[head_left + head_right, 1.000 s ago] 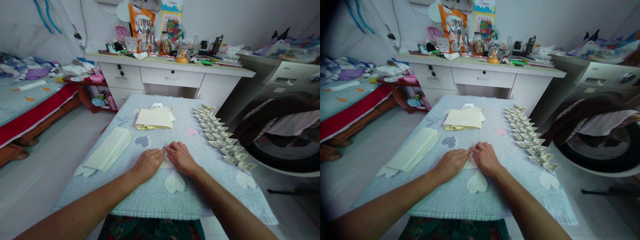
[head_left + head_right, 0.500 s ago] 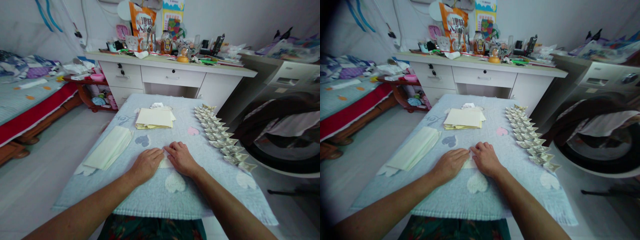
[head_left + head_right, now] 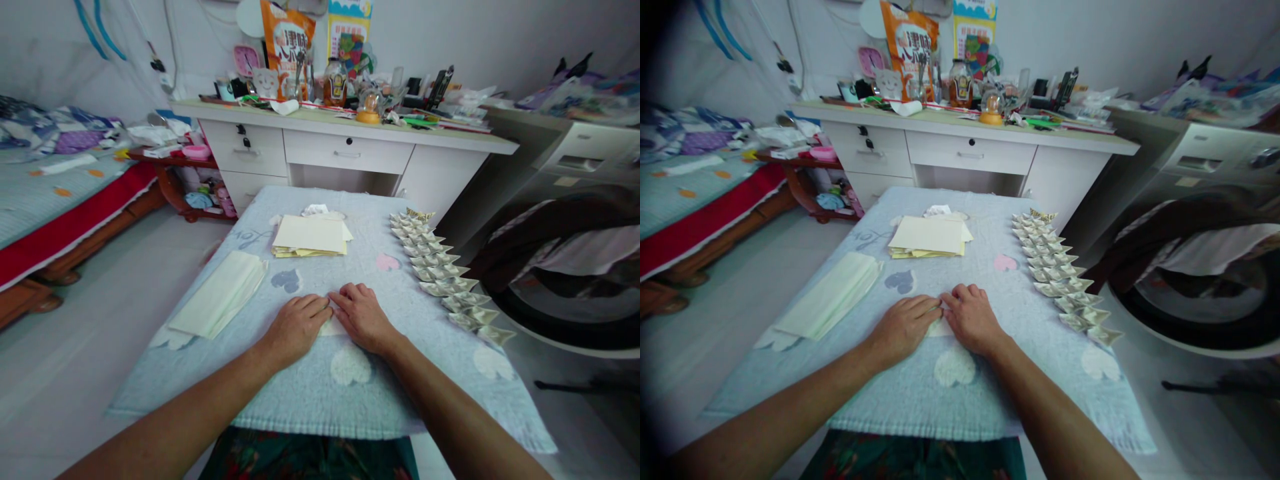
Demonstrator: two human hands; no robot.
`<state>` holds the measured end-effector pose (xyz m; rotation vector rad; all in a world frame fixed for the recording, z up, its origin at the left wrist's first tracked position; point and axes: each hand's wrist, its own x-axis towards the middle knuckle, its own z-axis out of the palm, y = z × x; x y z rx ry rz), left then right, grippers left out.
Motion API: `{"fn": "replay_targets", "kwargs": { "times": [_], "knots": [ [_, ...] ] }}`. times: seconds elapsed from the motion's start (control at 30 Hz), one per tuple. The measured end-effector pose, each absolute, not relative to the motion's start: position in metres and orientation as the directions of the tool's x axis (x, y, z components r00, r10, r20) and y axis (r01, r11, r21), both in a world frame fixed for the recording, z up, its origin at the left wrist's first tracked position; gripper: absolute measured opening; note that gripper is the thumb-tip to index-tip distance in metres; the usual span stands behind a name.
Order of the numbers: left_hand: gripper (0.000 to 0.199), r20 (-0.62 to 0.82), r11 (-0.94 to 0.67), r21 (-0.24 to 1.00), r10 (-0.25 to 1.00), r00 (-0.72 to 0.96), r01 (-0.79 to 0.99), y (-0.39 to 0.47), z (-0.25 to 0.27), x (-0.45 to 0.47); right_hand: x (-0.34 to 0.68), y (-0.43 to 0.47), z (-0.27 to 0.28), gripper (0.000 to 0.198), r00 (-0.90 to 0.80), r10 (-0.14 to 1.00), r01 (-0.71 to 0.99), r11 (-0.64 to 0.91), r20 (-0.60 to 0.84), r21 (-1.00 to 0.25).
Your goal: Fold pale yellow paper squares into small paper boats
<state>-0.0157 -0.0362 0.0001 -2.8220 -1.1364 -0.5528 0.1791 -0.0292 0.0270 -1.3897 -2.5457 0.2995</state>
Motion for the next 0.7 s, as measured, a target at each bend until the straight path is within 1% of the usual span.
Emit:
{"fn": "replay_targets", "kwargs": {
  "times": [0.17, 0.27, 0.4, 0.57, 0.7],
  "knots": [
    [0.024, 0.358, -0.715, 0.113, 0.677, 0.643, 0.69, -0.035, -0.003, -0.016, 0.179, -0.029, 0.024, 0.04, -0.527, 0.845, 0.802, 0.53, 0.091, -0.277],
    [0.025, 0.368, -0.722, 0.114, 0.669, 0.646, 0.683, -0.035, -0.004, -0.017, 0.181, -0.029, 0.024, 0.045, -0.523, 0.847, 0.796, 0.526, 0.099, -0.298],
    [0.026, 0.35, -0.715, 0.121, 0.68, 0.645, 0.688, -0.035, -0.005, -0.017, 0.185, -0.031, 0.026, 0.039, -0.536, 0.838, 0.773, 0.537, 0.104, -0.337],
    [0.027, 0.309, -0.71, 0.138, 0.694, 0.651, 0.691, -0.035, -0.003, -0.017, 0.189, -0.033, 0.026, 0.043, -0.579, 0.802, 0.729, 0.589, 0.146, -0.349],
    [0.028, 0.305, -0.705, 0.145, 0.7, 0.646, 0.695, -0.035, -0.003, -0.016, 0.191, -0.033, 0.024, 0.039, -0.594, 0.787, 0.707, 0.609, 0.165, -0.359]
  ]
}}
